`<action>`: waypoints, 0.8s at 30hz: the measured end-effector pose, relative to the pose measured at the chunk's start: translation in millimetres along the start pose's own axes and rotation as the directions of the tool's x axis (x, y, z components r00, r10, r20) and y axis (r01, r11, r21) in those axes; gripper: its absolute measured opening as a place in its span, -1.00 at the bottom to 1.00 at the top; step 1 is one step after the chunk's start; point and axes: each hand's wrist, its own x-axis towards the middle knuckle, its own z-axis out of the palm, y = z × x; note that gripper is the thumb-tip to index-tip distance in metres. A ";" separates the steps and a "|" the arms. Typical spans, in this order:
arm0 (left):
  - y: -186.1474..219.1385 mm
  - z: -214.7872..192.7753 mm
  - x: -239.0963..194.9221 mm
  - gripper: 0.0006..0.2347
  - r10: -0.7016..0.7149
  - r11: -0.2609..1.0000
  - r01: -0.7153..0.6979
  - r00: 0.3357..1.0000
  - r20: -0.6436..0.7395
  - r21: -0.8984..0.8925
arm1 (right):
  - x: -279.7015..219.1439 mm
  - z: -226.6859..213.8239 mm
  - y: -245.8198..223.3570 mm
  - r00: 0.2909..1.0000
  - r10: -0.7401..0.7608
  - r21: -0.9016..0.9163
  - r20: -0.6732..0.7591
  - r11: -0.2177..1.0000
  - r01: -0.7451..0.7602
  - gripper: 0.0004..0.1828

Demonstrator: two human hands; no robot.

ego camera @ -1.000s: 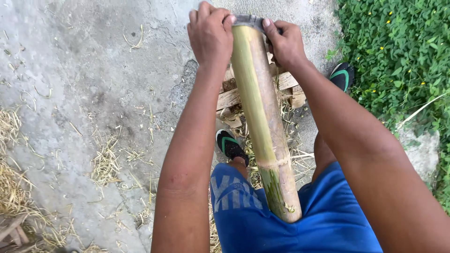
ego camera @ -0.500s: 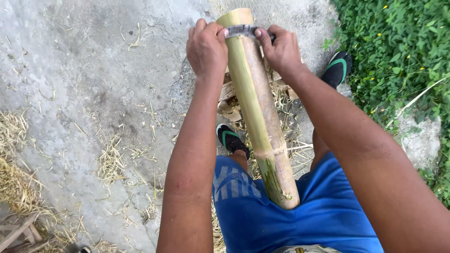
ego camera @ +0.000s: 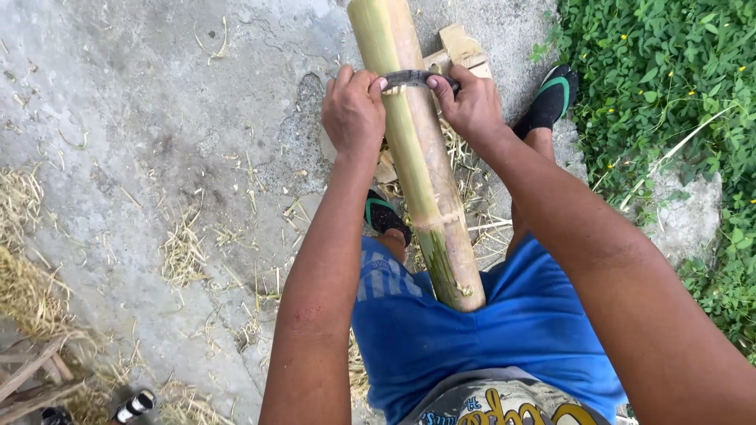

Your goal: The recorder uses a sickle to scrape, cut, and tie a bamboo stalk held vertically between their legs for stability.

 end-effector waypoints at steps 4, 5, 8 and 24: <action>-6.1 9.1 -33.3 -0.90 -0.046 0.999 0.047 0.998 0.046 -0.013 | -29.2 -4.9 5.3 0.999 0.008 -0.014 0.049 1.000 -0.007 -0.42; -2.4 5.5 -39.9 -0.90 -0.044 0.999 0.045 0.998 0.044 -0.013 | -35.5 -7.6 3.4 0.999 0.007 -0.013 0.047 1.000 -0.006 -0.42; 7.5 -5.8 -64.6 -0.91 -0.045 0.999 0.045 0.999 0.031 -0.021 | -57.8 -14.5 1.3 0.999 -0.039 0.003 0.013 0.999 0.039 -0.48; 41.0 -41.6 -200.5 -0.87 -0.041 0.999 0.040 0.988 0.148 0.015 | -206.6 -28.1 28.1 0.990 0.054 -0.032 0.130 0.998 -0.050 -0.46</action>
